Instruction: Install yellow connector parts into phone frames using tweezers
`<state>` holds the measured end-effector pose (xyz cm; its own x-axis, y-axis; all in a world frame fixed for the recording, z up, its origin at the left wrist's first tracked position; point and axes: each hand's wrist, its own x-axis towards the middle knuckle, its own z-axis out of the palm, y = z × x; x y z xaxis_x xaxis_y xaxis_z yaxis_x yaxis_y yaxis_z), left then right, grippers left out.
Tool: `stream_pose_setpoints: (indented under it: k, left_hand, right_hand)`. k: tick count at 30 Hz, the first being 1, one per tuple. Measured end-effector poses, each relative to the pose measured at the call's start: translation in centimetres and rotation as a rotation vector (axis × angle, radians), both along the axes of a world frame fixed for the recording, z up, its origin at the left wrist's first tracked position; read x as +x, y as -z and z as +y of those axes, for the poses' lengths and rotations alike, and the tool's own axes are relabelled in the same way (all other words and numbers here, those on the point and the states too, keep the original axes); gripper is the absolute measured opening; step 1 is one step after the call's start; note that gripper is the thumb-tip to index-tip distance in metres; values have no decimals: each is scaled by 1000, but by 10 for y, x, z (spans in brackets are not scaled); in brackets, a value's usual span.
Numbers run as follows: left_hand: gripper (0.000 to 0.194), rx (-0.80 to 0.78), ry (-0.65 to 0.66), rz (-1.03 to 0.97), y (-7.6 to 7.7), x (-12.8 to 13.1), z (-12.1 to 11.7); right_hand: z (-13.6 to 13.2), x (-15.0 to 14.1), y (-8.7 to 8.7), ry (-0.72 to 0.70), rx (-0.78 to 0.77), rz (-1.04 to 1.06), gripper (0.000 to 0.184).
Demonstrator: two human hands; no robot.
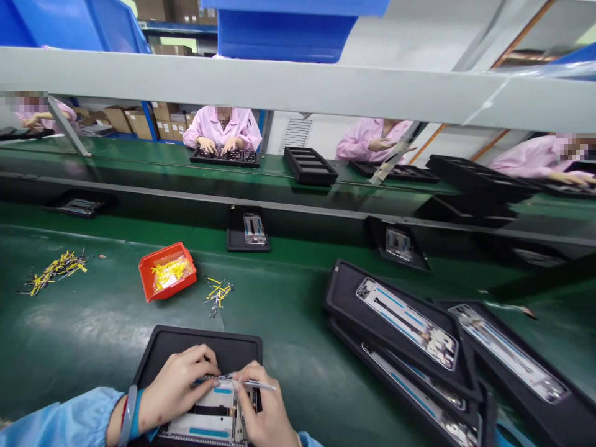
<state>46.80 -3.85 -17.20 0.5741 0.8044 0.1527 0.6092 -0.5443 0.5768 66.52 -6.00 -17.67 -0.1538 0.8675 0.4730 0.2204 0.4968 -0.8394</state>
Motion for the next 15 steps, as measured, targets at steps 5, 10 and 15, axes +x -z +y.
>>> stream_pose_setpoints:
  k: [5, 10, 15]
  left_hand:
    - [9, 19, -20, 5, -1, 2, 0]
    - [11, 74, -25, 71, -3, 6, -3]
    - [13, 234, 4, 70, 0, 10, -6]
  right_hand:
    - [1, 1, -4, -70, 47, -101, 14]
    - [4, 0, -5, -94, 103, -155, 19]
    - [4, -1, 1, -110, 133, -211, 21]
